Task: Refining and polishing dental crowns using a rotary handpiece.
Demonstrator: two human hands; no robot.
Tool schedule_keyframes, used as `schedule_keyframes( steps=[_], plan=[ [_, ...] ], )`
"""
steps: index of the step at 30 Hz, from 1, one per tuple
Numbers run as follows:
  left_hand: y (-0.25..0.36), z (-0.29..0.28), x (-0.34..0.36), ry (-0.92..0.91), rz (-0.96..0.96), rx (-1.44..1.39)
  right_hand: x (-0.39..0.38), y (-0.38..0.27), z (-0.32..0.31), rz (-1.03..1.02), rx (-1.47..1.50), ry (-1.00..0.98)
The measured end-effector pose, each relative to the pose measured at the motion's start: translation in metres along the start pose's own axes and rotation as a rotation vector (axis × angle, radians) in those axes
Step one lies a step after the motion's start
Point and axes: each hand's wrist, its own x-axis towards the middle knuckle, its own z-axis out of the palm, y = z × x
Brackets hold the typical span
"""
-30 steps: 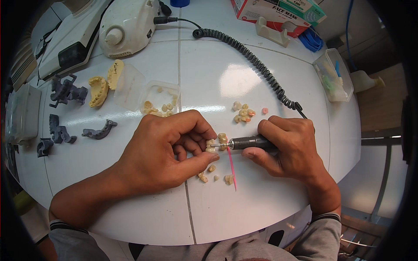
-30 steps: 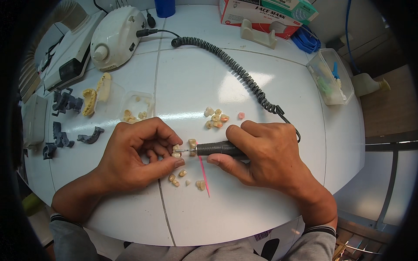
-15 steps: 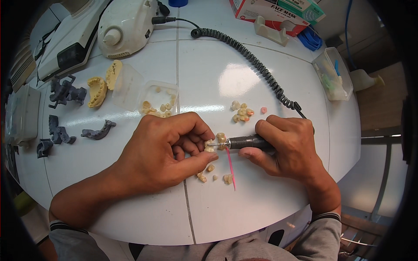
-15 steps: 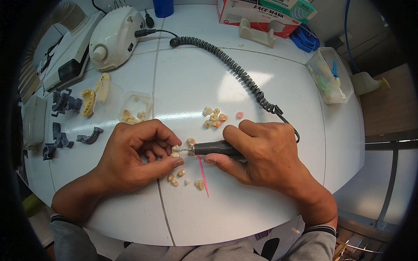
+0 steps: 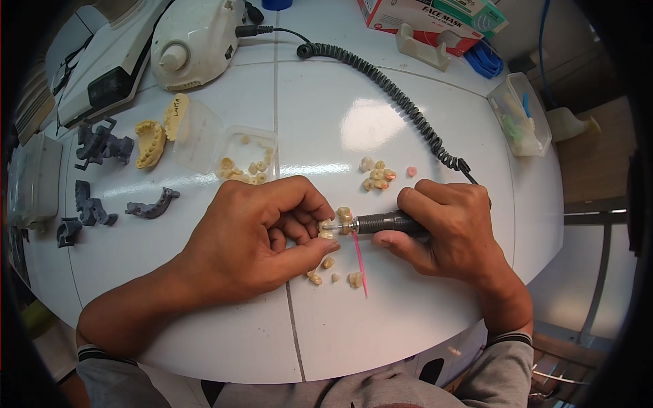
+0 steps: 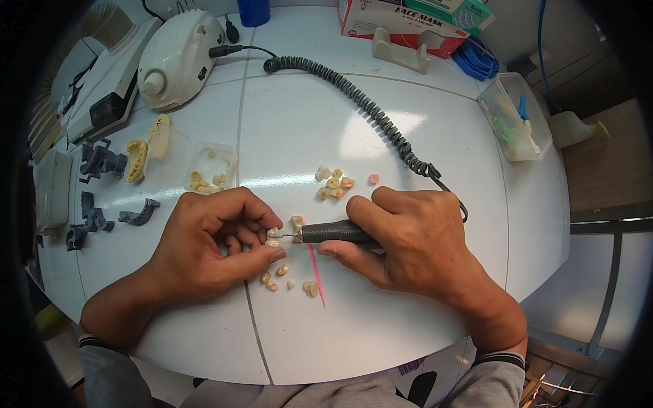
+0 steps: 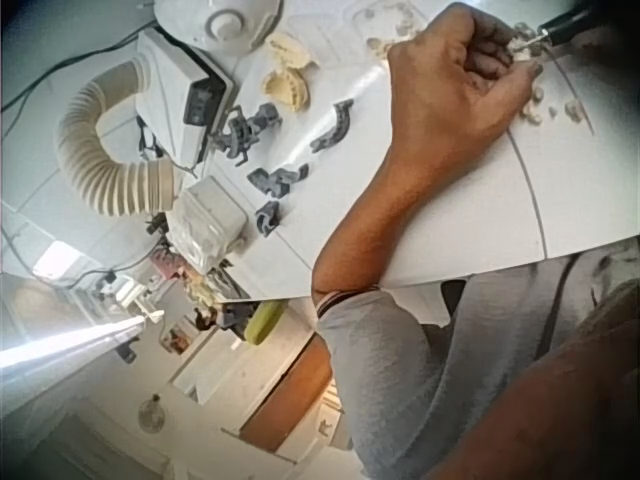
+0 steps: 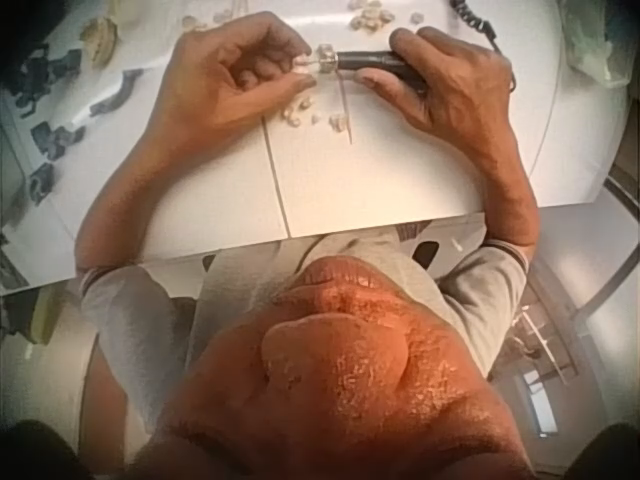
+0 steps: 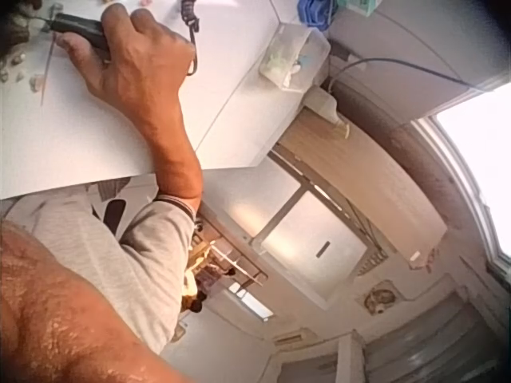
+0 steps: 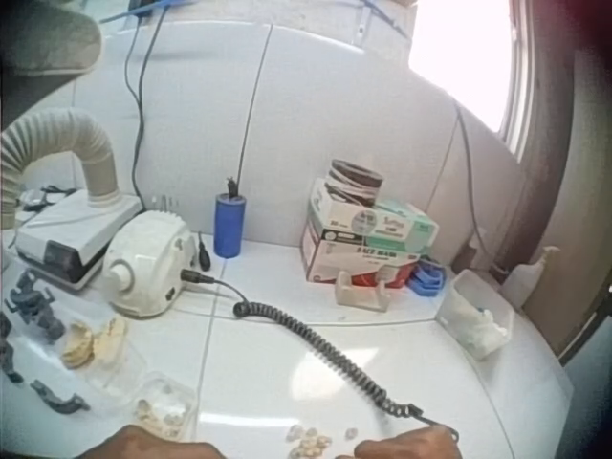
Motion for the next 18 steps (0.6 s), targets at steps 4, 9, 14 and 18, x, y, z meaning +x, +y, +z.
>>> schedule_keyframes(
  steps=[4, 9, 14, 18],
  plan=[
    [0.0018, -0.0003, 0.0009, -0.009, -0.017, -0.011, 0.0, -0.0008, 0.0015, 0.009, -0.003, 0.013],
    [0.0014, 0.0, 0.0001, -0.005, -0.002, 0.002, 0.0, -0.0001, 0.0001, 0.01, -0.001, -0.005],
    [0.0002, 0.0006, 0.0007, 0.001, 0.001, -0.004, -0.0003, 0.0003, 0.0012, 0.005, 0.003, 0.012],
    [0.0015, 0.0005, 0.0004, 0.002, -0.007, -0.001, -0.0003, -0.0001, 0.0023, 0.005, -0.002, 0.019]
  ],
)
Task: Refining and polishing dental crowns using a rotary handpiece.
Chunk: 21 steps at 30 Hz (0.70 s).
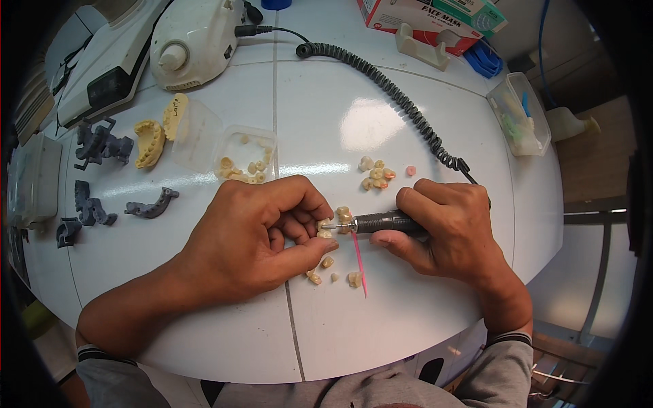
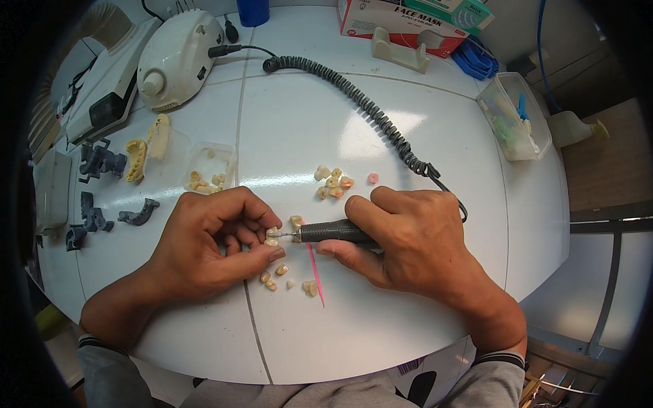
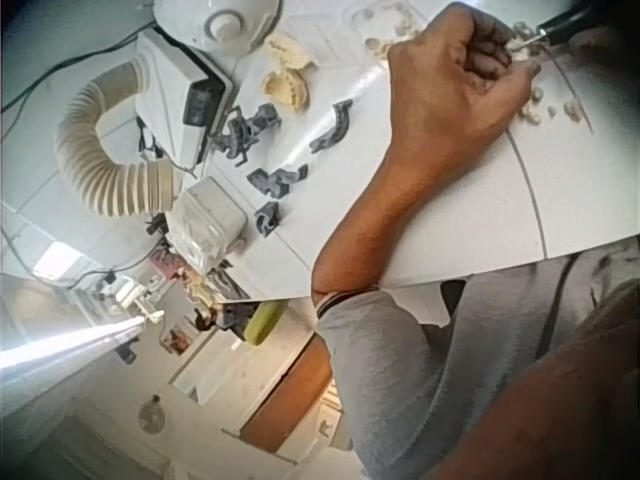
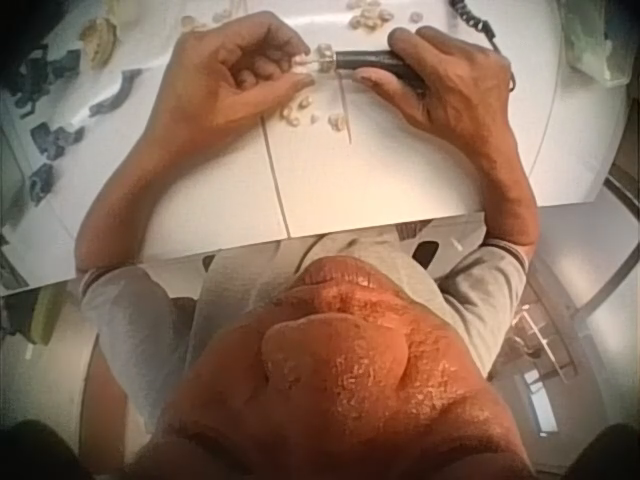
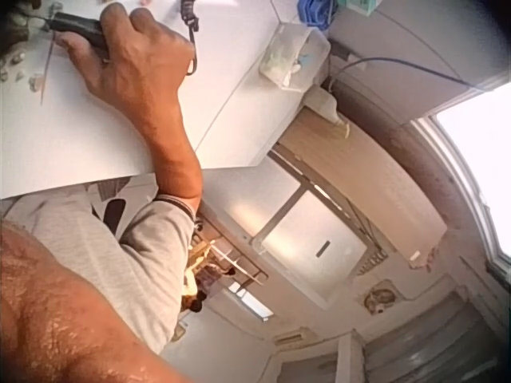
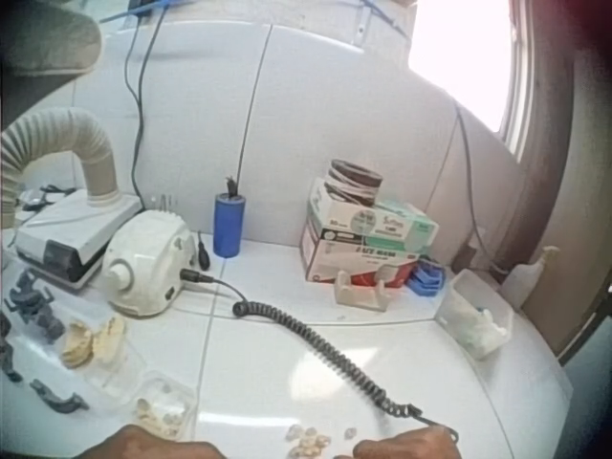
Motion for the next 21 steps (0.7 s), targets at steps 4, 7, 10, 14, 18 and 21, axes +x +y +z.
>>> schedule_keyframes(
  steps=[4, 7, 10, 14, 18, 21],
  plan=[
    [-0.0021, 0.0005, -0.0003, 0.003, 0.03, 0.03, 0.0003, -0.0007, 0.0, -0.003, -0.001, 0.003],
    [-0.0006, -0.0002, 0.0004, 0.0, 0.008, 0.012, 0.0005, -0.0012, 0.0005, -0.007, -0.005, 0.01],
    [-0.0023, 0.0006, 0.0005, 0.004, 0.03, 0.018, 0.0003, -0.0017, 0.0014, -0.006, -0.009, 0.017],
    [-0.0017, 0.0007, 0.0001, 0.003, 0.015, 0.025, 0.0011, -0.0045, -0.0005, 0.014, -0.011, -0.015],
    [-0.001, 0.0006, 0.0004, 0.004, 0.018, 0.021, 0.0008, -0.0032, -0.0009, 0.006, -0.013, -0.005],
    [-0.0012, 0.0006, 0.0006, 0.003, 0.018, 0.017, 0.0011, -0.0036, -0.001, -0.001, -0.018, 0.002]
  ],
)
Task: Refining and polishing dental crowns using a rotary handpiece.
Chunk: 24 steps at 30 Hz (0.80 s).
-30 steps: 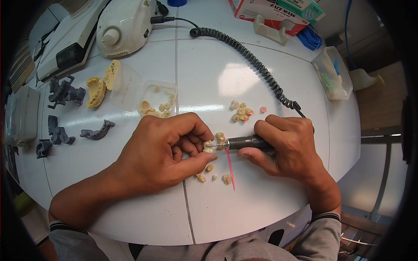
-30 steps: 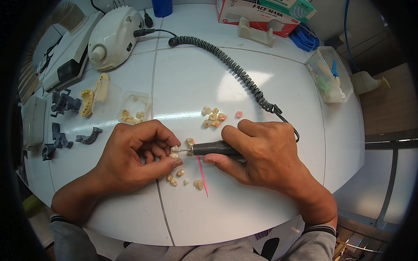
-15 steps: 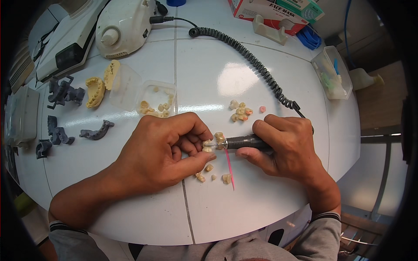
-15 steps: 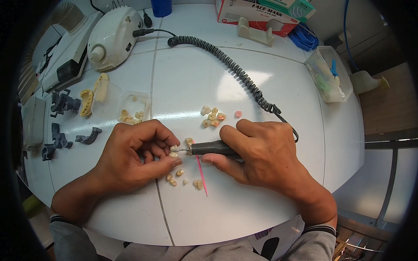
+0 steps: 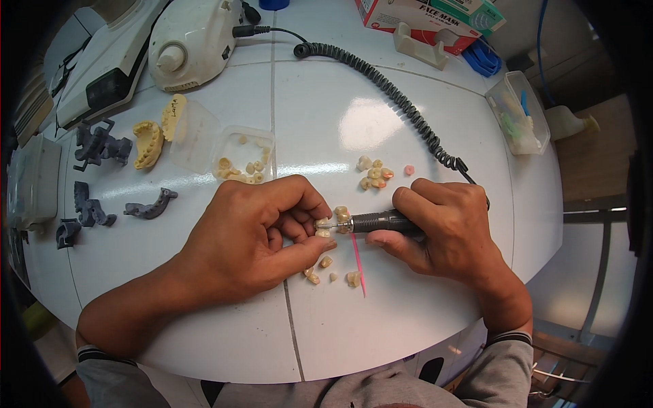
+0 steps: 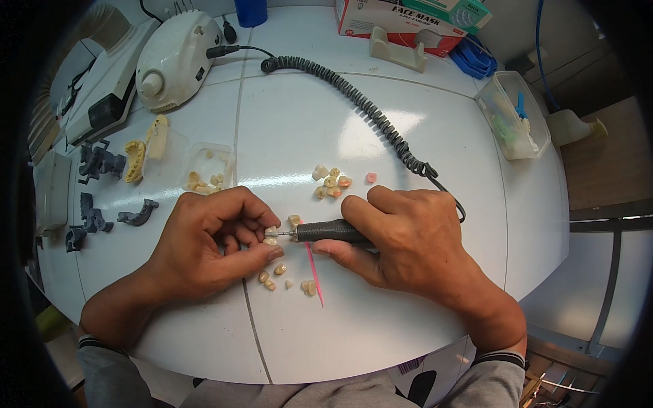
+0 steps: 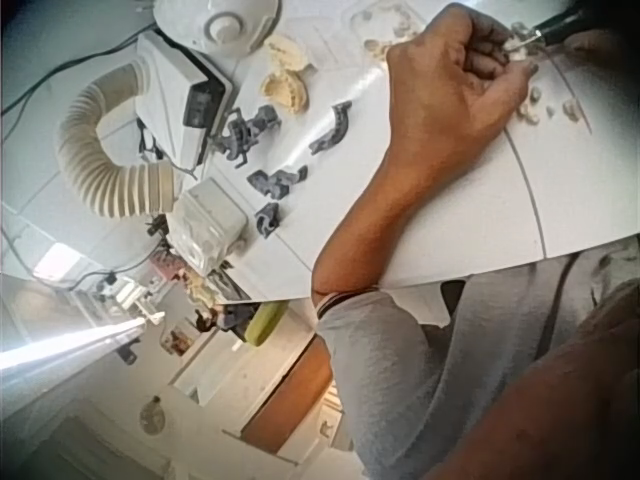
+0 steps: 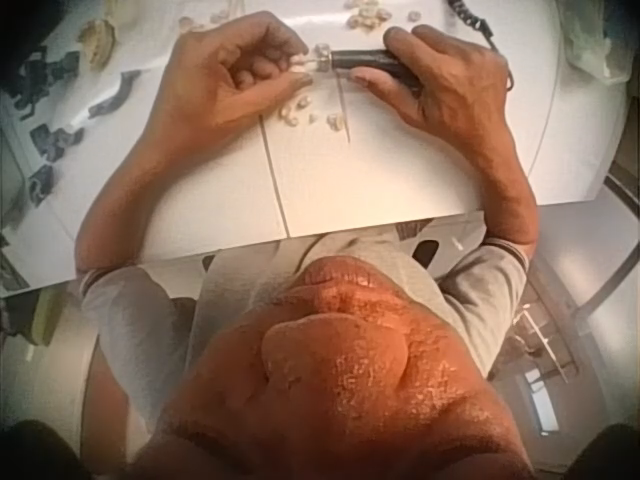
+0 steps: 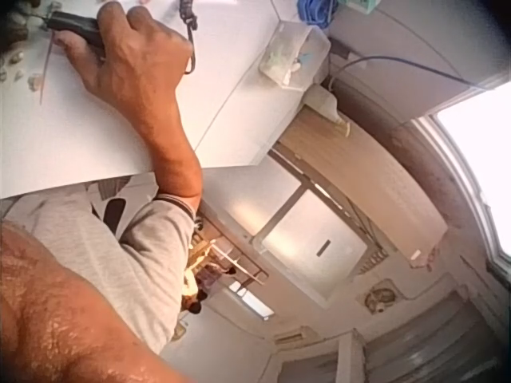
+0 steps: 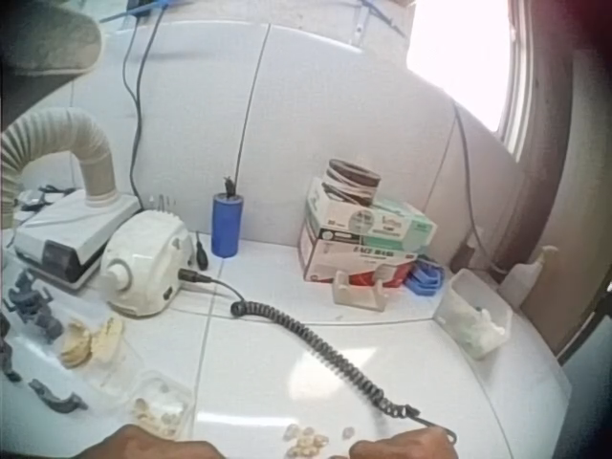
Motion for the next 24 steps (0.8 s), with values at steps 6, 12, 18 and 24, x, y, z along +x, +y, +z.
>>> schedule_keyframes(
  steps=[6, 12, 18, 24],
  plan=[
    [-0.0011, 0.0002, -0.0007, 0.003, 0.011, 0.015, 0.0001, -0.0012, 0.001, 0.015, 0.002, -0.002],
    [-0.0032, -0.001, -0.0009, 0.005, 0.031, 0.023, 0.0013, -0.0014, 0.0017, -0.005, -0.017, -0.006],
    [-0.0017, -0.0001, -0.0003, 0.001, 0.052, 0.033, -0.0003, 0.0, 0.0001, 0.022, 0.009, -0.018],
    [-0.0022, -0.0009, -0.0005, -0.011, 0.055, 0.021, 0.0005, 0.0029, -0.0006, -0.008, 0.023, -0.005]
  ],
)
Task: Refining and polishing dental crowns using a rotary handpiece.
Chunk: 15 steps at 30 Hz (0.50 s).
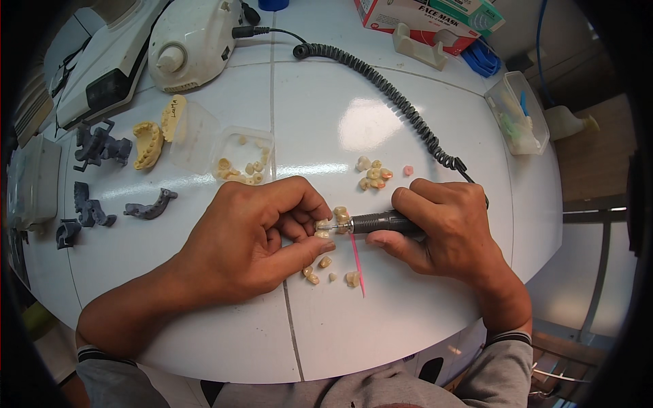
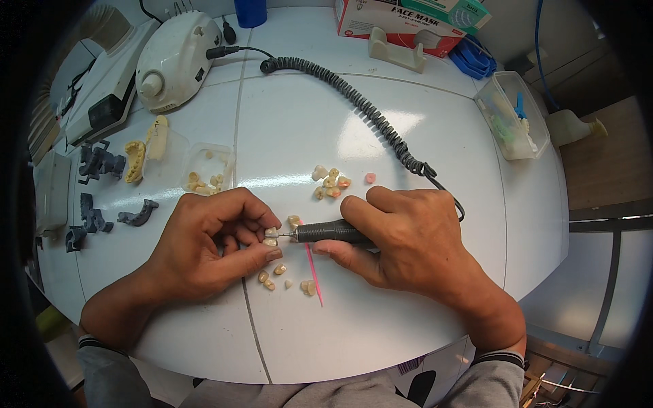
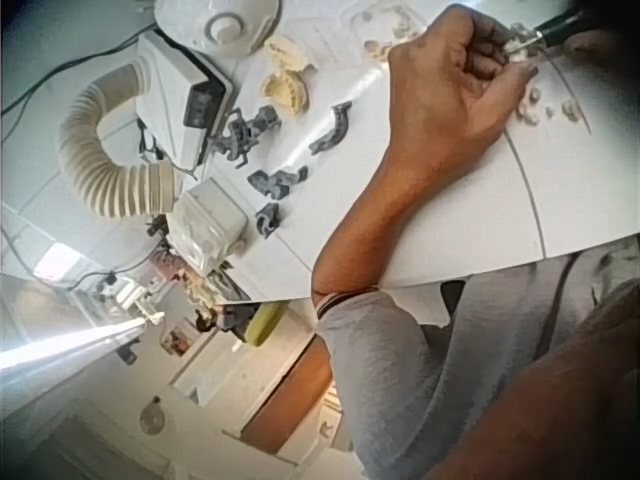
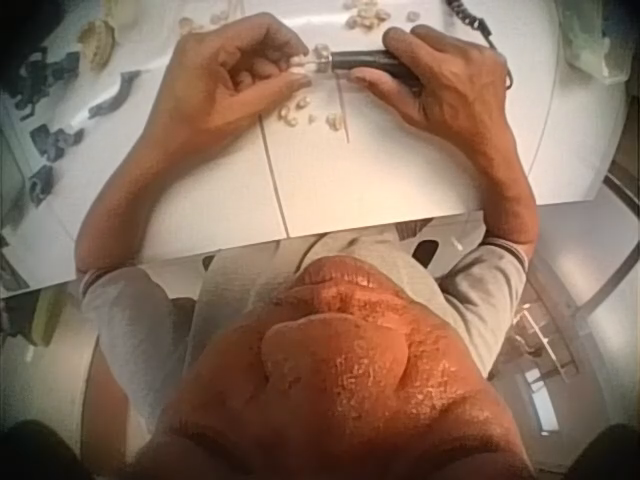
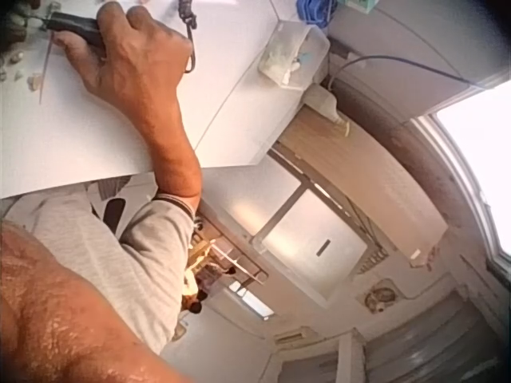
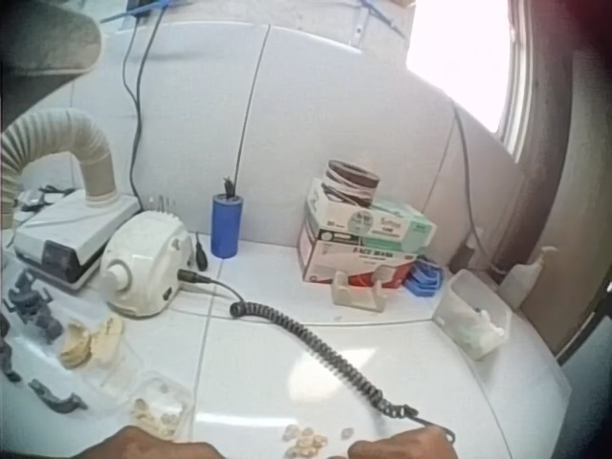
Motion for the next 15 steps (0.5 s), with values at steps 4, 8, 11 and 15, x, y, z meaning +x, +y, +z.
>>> schedule_keyframes(
  steps=[4, 8, 11, 15],
  plan=[
    [-0.0012, 0.0015, -0.0008, 0.009, 0.038, 0.007, 0.0003, -0.0008, 0.0001, -0.001, -0.005, -0.01],
    [-0.0015, 0.0004, -0.0001, -0.003, 0.028, 0.004, 0.0008, -0.002, -0.0002, -0.003, -0.019, -0.009],
    [-0.0012, 0.0006, 0.0001, 0.0, 0.031, 0.012, 0.0008, -0.0026, -0.0004, 0.001, -0.024, -0.005],
    [0.0002, 0.0005, 0.0009, -0.006, 0.007, -0.009, 0.0005, -0.0021, -0.0007, 0.002, -0.027, -0.013]
  ],
)
